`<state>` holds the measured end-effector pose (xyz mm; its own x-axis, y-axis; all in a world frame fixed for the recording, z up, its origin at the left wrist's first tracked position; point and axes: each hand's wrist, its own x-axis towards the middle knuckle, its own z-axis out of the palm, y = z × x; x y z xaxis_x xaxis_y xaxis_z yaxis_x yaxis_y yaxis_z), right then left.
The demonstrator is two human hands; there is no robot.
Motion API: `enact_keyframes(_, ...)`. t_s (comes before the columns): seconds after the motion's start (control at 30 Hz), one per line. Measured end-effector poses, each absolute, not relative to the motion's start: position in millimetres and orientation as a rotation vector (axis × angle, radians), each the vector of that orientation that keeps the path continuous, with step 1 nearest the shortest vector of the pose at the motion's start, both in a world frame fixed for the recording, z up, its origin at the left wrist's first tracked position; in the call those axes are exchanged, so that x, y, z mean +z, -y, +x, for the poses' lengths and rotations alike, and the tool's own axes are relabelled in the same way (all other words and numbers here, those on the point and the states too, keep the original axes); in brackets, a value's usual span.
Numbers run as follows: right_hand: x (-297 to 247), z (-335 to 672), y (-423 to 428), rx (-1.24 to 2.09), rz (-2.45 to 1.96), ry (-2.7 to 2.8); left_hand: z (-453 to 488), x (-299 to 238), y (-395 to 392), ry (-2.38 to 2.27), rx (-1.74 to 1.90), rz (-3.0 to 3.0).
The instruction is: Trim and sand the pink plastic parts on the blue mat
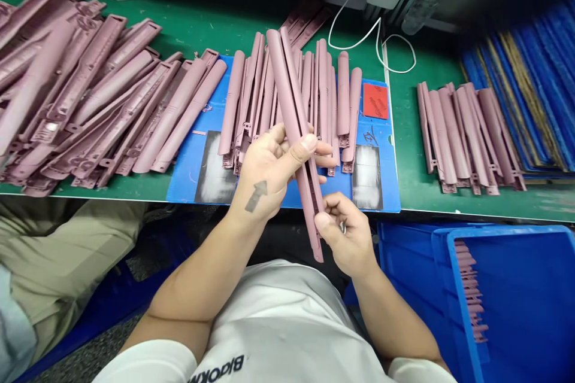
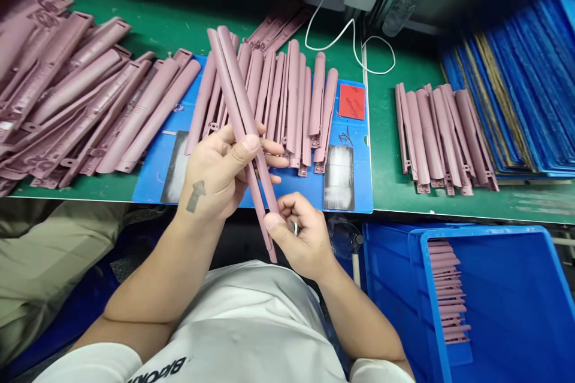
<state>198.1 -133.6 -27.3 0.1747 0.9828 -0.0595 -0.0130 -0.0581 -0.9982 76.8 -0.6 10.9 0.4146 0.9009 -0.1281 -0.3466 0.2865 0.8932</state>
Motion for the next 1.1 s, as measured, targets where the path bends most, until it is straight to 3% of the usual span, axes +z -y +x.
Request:
enact_keyframes(0.33, -23, 195, 133, 1.096, -1.428, 1.165, 69, 9, 6, -0.618, 0.904, 0.858)
enact_keyframes(0.57, -25, 175, 140, 0.281, -1.556, 1.583, 74, 10, -12, -0.762, 1.248, 0.673)
enact_keyframes(0.9, -24, 179, 135, 1.104, -1.397, 1.276, 62, 7, -25, -0.774, 1.042, 0.802)
enact_keyframes(1.1, -27, 175, 130, 1.267, -1.275, 1.173, 61, 8, -23, -0.802, 1.038, 0.819)
